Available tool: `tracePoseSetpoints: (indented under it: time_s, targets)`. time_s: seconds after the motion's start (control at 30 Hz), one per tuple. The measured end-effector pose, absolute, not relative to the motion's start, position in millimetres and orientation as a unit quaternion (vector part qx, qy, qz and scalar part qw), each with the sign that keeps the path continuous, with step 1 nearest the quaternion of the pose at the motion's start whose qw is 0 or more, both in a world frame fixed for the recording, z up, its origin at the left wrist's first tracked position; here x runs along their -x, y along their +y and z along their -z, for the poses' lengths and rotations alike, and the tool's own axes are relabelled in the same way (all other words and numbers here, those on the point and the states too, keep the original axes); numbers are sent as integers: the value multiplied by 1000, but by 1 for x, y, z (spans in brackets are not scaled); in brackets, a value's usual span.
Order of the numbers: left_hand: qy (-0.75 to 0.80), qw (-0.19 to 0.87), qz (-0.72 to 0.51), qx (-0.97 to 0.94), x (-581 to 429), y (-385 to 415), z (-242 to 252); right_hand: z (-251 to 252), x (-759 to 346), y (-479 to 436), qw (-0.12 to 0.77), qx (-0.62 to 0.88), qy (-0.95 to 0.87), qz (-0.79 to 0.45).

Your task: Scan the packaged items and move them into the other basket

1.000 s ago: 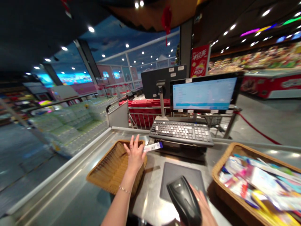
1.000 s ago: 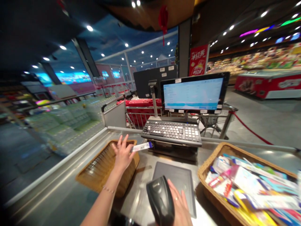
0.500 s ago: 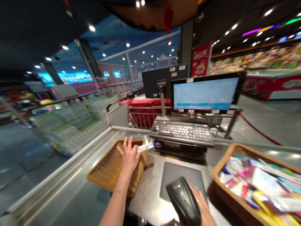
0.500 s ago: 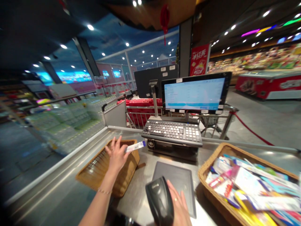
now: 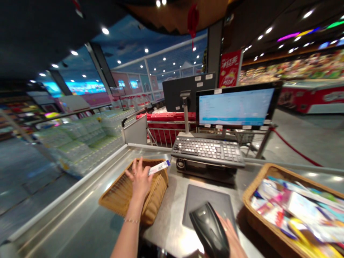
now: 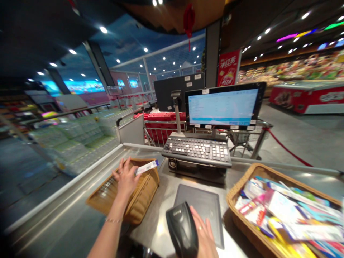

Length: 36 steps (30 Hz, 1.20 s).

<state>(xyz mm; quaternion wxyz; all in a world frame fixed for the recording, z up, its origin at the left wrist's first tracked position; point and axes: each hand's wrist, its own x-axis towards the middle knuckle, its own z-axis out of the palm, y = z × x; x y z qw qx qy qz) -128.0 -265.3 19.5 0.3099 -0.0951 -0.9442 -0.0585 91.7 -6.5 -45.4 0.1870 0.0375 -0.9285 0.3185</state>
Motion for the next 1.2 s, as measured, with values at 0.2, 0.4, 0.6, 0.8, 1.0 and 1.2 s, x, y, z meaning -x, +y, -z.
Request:
tracePoseSetpoints:
  time_s: [0.2,0.4,0.6,0.8,1.0,1.2]
  targets:
    - [-944,317,52,76,129,-274,-20,55,-90,-7,181,-49,-939,-290]
    - [-949,306,50,58,131,-279,-17,71,-85,4,196,-98,-938,-269]
    - [-952,300,44,38,133,-281,-15,72,-85,9,205,-92,-935,-274]
    - [-951,305,41,41,132,-284,-13,70,-87,9,216,-91,-927,-291]
    - [-950,306,43,51,131,-284,-13,75,-85,10,229,-102,-925,-284]
    - [-948,311,50,55,130,-275,-19,75,-88,6,231,-102,-928,-275]
